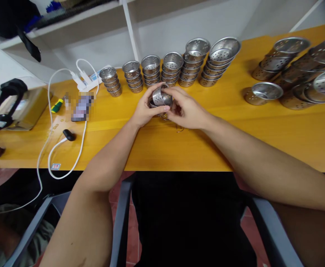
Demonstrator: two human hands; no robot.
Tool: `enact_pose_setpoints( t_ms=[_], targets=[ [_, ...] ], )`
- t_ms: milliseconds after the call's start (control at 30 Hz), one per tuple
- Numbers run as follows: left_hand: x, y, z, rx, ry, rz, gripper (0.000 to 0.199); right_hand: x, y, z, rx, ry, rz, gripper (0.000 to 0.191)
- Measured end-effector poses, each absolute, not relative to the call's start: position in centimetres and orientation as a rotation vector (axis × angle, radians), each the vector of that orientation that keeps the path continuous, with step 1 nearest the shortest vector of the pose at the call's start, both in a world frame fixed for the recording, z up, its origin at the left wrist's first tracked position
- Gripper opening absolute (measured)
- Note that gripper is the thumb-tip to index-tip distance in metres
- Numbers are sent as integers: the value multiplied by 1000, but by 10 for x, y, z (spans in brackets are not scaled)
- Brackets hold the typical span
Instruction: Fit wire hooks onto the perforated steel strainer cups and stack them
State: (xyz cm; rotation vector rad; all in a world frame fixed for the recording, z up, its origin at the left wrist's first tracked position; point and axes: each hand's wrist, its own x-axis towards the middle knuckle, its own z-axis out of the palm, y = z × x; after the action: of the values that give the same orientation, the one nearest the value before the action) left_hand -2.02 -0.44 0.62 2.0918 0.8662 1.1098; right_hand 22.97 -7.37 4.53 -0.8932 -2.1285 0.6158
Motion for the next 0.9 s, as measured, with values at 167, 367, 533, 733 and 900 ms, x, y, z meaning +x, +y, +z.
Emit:
enact_pose_setpoints(
  t_ms=[167, 367, 533, 733, 900],
  targets=[
    [-25, 10, -10, 2043, 631, 1175, 110, 228, -66, 36, -799, -2073, 656, 53],
    [-29, 27, -17, 2009, 528, 1230, 106, 222, -66, 33, -680, -1914, 760, 42],
    [-27, 21, -14, 1990, 552, 1248, 103, 219, -63, 40, -710, -1712, 812, 69],
    [-21, 6, 0, 1920, 598, 1214, 106, 218, -59, 47, -755, -1702, 718, 85],
    [-21, 4, 6, 1913, 624, 1221, 103, 219, -57, 46, -769, -1693, 790, 91]
  ],
)
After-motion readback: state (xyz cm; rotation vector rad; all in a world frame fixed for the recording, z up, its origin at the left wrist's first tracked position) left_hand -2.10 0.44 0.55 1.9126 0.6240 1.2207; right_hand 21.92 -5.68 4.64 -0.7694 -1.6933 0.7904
